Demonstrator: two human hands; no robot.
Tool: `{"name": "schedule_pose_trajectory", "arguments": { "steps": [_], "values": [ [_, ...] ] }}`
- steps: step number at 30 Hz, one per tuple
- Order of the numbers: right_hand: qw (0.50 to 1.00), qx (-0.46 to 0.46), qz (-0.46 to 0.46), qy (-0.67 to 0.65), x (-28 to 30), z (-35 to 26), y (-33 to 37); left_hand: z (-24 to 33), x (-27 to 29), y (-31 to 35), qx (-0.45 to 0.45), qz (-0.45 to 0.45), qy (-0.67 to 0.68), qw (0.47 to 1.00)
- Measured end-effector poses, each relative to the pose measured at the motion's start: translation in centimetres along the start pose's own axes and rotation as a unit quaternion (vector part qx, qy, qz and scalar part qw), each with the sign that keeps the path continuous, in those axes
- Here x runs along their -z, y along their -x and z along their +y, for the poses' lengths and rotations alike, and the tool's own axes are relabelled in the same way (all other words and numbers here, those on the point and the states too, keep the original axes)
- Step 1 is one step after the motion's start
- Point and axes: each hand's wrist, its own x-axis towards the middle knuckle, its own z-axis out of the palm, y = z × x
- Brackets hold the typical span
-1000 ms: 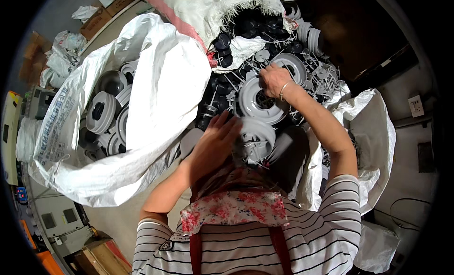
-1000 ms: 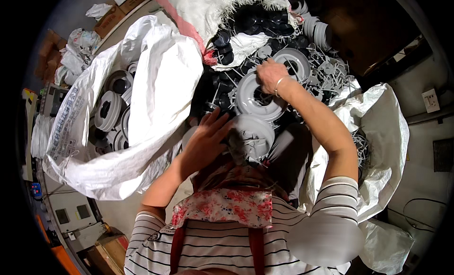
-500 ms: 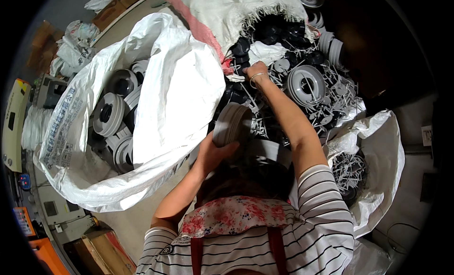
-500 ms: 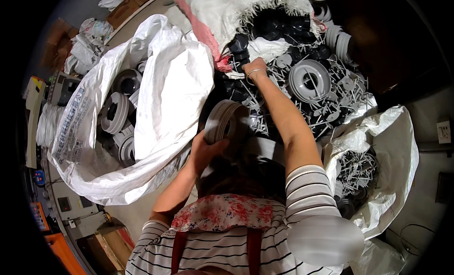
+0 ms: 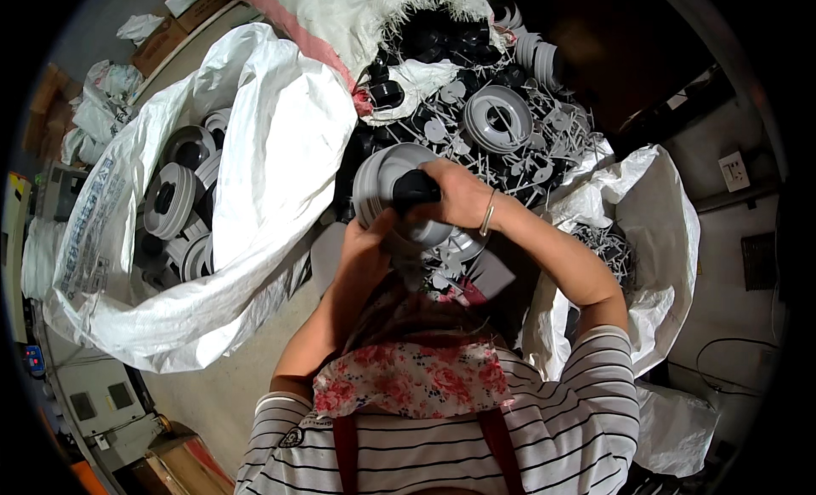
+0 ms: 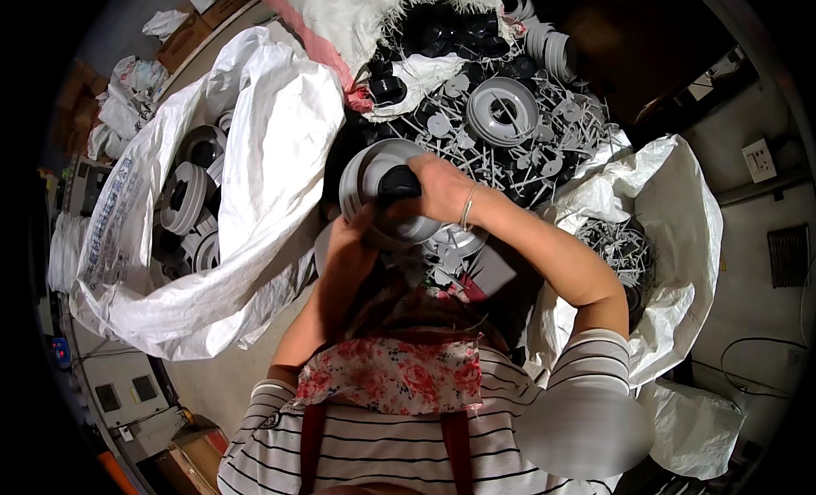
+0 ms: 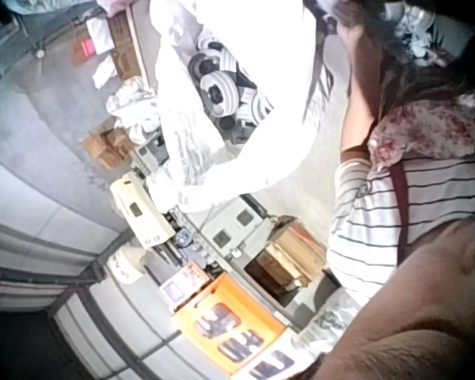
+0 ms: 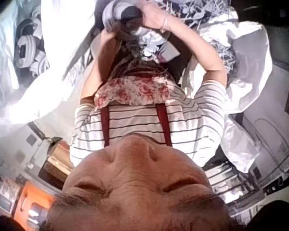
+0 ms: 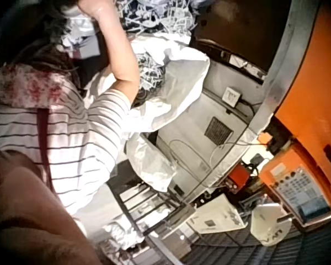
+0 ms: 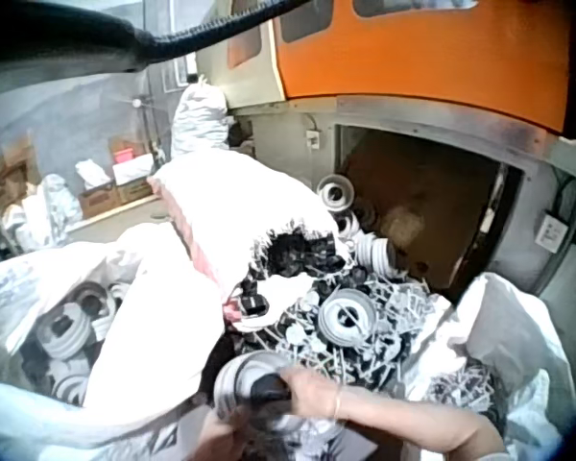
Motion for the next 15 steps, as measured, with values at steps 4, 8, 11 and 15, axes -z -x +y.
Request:
{"name": "schedule_pose_trajectory", "arguments": {
  "steps": [4, 8, 11, 15],
  "values": [
    [0.988, 0.156, -0.016, -0.003, 0.4, -2.0, 0.9, 1.0, 1.1, 2.2, 0.028, -0.026, -0.049, 0.998],
    [0.978, 0.169, -0.108, 0.061, 0.5, -3.1, 1.8, 2.8, 0.2, 3.9, 0.068, -0.027, -0.093, 0.993],
    [0.972, 0.176, -0.118, 0.106, 0.6, -3.5, 2.5, 3.1, 0.8, 4.3, 0.083, 0.001, -0.181, 0.98],
    [0.993, 0.086, -0.084, 0.002, -0.1, -4.4, 4.3, 3.3, -2.6, 6.0, 0.053, 0.027, -0.113, 0.992]
  ]
}}
